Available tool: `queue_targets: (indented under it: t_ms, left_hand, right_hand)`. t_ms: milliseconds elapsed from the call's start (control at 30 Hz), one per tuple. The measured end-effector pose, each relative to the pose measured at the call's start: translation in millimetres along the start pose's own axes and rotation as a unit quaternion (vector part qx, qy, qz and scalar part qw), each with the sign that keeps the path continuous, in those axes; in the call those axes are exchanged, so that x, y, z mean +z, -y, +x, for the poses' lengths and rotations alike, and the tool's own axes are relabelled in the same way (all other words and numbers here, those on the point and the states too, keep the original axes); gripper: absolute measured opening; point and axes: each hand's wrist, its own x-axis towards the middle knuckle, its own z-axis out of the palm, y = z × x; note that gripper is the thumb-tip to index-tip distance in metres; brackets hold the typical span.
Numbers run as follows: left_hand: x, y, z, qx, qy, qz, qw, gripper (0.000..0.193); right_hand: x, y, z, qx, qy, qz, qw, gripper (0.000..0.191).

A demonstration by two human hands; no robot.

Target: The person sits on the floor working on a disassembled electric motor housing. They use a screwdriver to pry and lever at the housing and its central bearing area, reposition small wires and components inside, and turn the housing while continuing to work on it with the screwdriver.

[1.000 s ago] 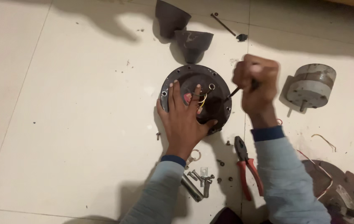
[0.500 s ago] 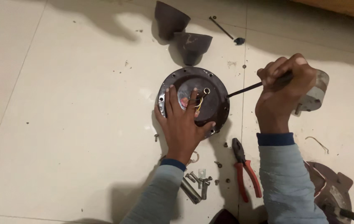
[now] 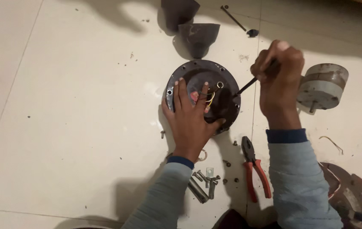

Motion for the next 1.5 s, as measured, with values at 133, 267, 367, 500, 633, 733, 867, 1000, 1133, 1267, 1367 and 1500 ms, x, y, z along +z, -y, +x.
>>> queue_targets:
  t_ms: [133,267,367,500,633,733,867,1000,1133,1267,1367,1500]
  left_hand:
    - [1,-2,0,-0.005,0.004,0.003,1.000,0.100]
    - [-1,-6,-2,-0.013,-0.029,-0.006,0.999,0.097]
    - [0,-9,-2,-0.064,0.034,0.005,0.997,0.099]
    - [0,-7,-2,-0.055,0.009,-0.016,0.998,0.096]
    - [1,-6,2,-0.051,0.024,-0.011,0.998,0.100]
    - [1,-5,1,-0.053,0.027,-0.022,0.998,0.100]
    - [3,-2,-1,-0.043,0.002,-0.026,0.999,0.101]
    - [6,0,-2,-0.031,-0.025,-0.033,0.999,0.102]
    - [8,1,-3,-0.024,-0.028,-0.028,0.999,0.102]
    - [8,2,-4,-0.023,-0.023,-0.020,0.999,0.102]
    - [8,2,-4,-0.024,-0.023,-0.010,0.999,0.102]
    - [6,4,-4,-0.008,-0.026,-0.019,0.999,0.102]
  right_hand:
    - [-5,-3,1,-0.004,0.021,-0.005,1.000,0.053]
    - [-10,-6,2,0.022,0.070,0.011,0.997,0.055]
    - [-12,-11,2,0.004,0.093,0.003,0.996,0.058]
    - [-19,-15,2,-0.004,0.085,0.062,0.994,0.061]
    - [-14,-24,-1,-0.011,0.117,0.024,0.993,0.062]
    - [-12,-28,-3,-0.010,0.118,0.012,0.993,0.060]
    - [-31,-10,3,0.009,0.117,0.103,0.988,0.062]
    - [-43,10,11,0.068,0.170,0.067,0.981,0.059]
    - [-29,28,6,0.075,0.058,0.104,0.990,0.042]
    - [-19,60,2,0.011,0.024,-0.117,0.993,0.045]
    - [-14,74,-6,0.046,0.012,-0.174,0.984,0.046]
    - [-21,66,-16,0.042,0.060,-0.068,0.995,0.042]
